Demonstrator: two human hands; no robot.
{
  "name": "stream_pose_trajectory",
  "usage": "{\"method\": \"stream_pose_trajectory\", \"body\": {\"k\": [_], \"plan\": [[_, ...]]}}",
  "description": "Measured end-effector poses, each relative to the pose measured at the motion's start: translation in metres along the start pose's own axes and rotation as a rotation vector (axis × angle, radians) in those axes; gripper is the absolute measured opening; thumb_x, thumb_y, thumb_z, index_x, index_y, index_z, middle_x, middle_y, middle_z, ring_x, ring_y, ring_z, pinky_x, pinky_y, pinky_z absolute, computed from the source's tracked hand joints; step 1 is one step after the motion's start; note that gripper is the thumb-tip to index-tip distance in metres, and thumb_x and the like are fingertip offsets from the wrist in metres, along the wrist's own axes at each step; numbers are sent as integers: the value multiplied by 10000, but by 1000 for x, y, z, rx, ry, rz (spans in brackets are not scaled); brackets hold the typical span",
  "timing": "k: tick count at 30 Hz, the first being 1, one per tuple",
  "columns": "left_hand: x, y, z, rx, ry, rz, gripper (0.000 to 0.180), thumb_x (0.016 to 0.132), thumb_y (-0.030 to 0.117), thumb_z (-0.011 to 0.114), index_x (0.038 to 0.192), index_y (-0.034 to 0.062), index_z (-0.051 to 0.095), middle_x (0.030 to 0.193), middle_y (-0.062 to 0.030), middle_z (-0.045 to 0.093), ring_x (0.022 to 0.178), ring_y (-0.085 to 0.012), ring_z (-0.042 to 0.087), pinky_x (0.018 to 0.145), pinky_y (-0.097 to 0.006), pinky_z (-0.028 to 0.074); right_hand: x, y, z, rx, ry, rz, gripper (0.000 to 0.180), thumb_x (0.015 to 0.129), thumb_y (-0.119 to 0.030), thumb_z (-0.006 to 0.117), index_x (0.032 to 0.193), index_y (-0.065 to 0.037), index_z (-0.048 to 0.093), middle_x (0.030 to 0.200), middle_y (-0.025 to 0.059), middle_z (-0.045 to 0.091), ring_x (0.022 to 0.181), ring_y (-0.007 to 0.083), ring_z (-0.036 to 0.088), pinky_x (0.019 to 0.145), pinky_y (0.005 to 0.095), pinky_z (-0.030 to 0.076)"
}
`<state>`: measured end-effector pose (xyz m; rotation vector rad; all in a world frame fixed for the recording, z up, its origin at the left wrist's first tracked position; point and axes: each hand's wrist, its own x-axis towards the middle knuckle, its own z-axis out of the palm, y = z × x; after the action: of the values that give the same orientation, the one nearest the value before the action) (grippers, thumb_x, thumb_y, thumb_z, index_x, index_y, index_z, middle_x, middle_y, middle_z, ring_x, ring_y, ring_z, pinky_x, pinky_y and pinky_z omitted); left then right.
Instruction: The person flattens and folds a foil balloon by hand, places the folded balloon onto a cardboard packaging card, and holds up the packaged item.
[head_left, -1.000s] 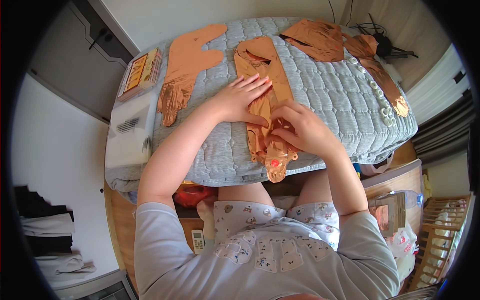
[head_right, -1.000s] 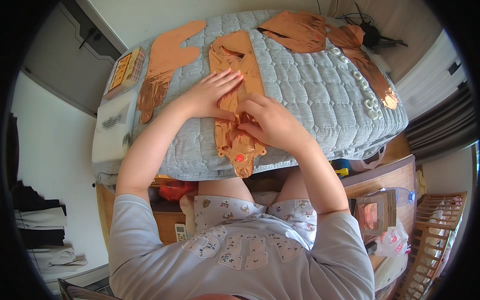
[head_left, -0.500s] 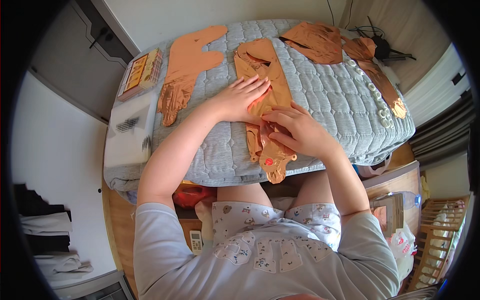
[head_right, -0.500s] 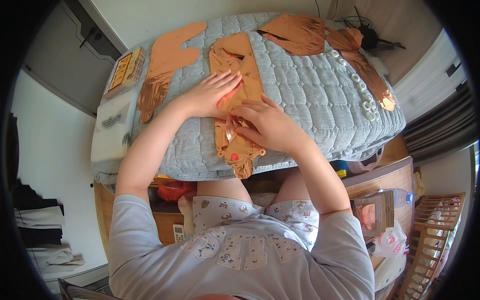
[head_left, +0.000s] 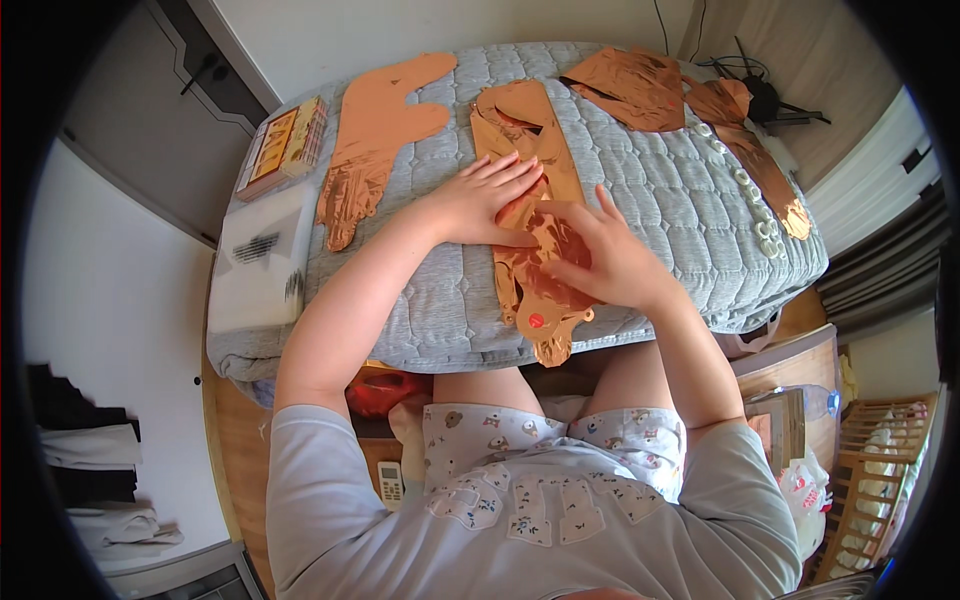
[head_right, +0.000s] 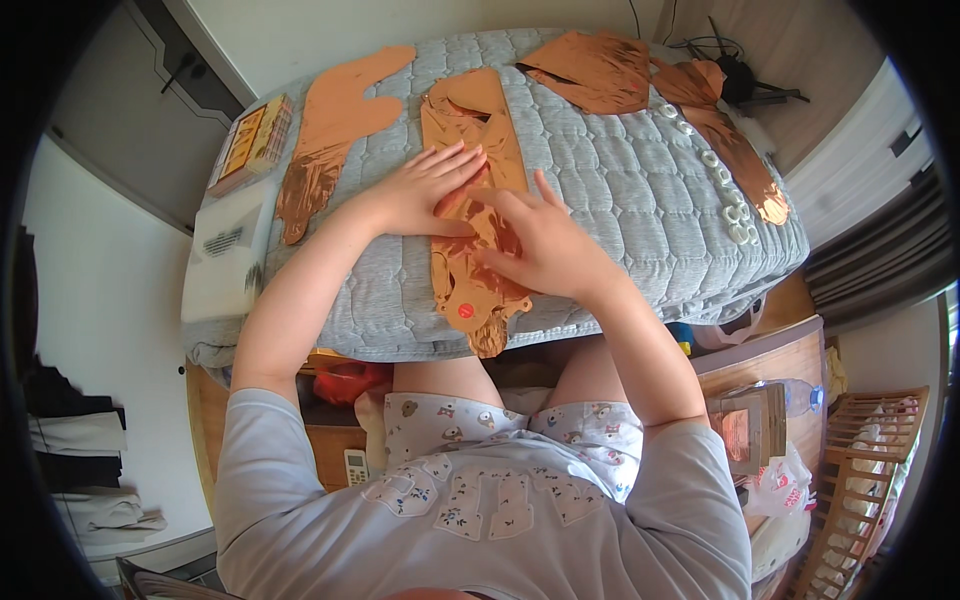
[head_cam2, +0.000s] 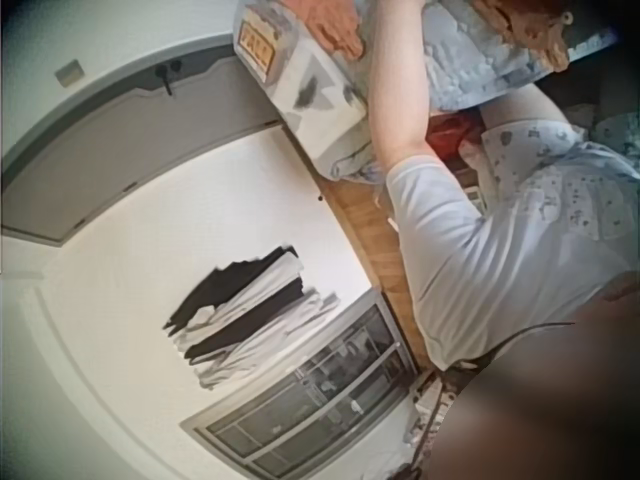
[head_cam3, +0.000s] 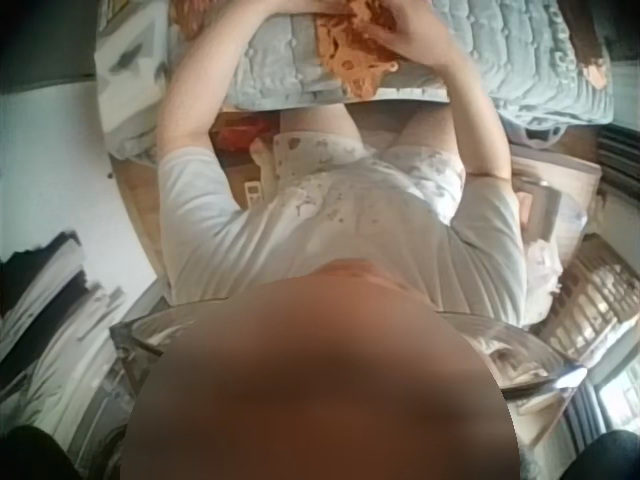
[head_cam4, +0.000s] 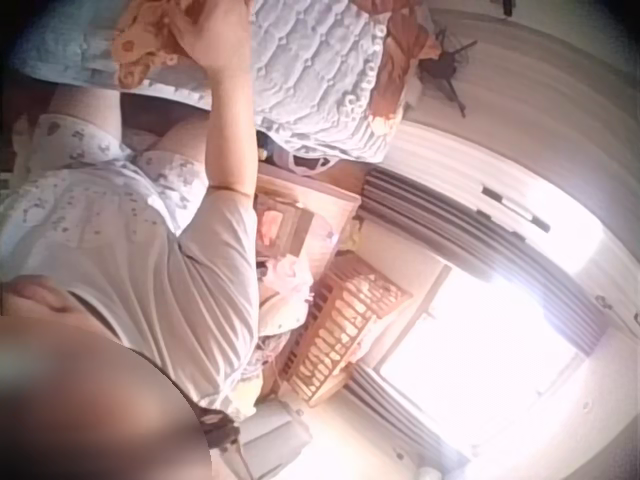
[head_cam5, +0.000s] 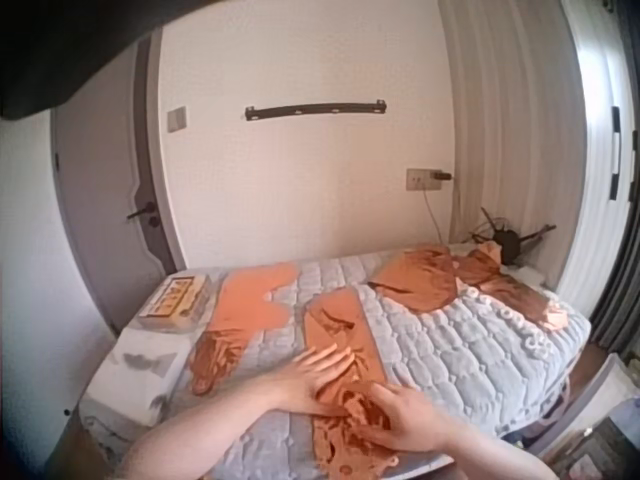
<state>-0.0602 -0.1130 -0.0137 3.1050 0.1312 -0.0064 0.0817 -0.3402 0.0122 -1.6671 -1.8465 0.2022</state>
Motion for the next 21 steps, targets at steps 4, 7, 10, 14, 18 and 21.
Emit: {"method": "stream_pose_trajectory", "body": {"k": [4, 7, 10, 14, 18, 21], "plan": [[2, 7, -4, -25, 5, -8, 1178, 805, 821, 608, 1661, 155, 147, 1714, -119, 184, 1587, -306, 142, 1298, -456, 115, -1, 14, -3, -76, 90, 22, 389, 854, -224, 776, 1210, -96, 687, 963, 76, 738, 1199, 285, 626, 1268, 574, 147], [0, 8, -6, -27, -1, -18, 1113, 830, 682, 689, 1658, 146, 174, 1723, -84, 176, 1593, -285, 128, 1291, -458, 133, -1, 15, -4, -131, 28, 60, 292, 823, -233, 795, 1078, -103, 739, 975, 56, 742, 1262, 268, 588, 1271, 572, 128], [-1, 6, -4, -32, 6, -12, 1114, 827, 678, 689, 1657, 141, 176, 1722, -85, 179, 1593, -286, 130, 1292, -458, 132, 2, 7, -11, -167, -38, 126, 426, 767, -295, 836, 1141, -127, 721, 964, 48, 749, 1334, 303, 530, 1270, 582, 83], [1, 4, -3, -30, 10, 0, 1150, 813, 814, 598, 1655, 150, 185, 1721, -84, 175, 1590, -300, 131, 1297, -462, 114, 10, 9, -17, -260, -123, 158, 789, 639, -438, 895, 1327, -162, 626, 1197, 76, 709, 1459, 343, 381, 1268, 582, 31], [1, 6, -4, -36, 7, -12, 1133, 813, 801, 604, 1645, 131, 227, 1717, -91, 188, 1589, -302, 133, 1297, -461, 111, 28, 10, -20, -410, -323, 241, 1170, 522, -579, 918, 1514, -154, 465, 1512, 121, 525, 1547, 360, 229, 1266, 593, 4], [1, 9, -6, -29, -4, -26, 1121, 808, 695, 693, 1649, 132, 211, 1715, -98, 193, 1589, -287, 140, 1295, -450, 137, 35, 8, -24, -430, -434, 208, 1324, 473, -628, 919, 1576, -140, 374, 1601, 154, 411, 1569, 368, 166, 1257, 615, -16]]}}
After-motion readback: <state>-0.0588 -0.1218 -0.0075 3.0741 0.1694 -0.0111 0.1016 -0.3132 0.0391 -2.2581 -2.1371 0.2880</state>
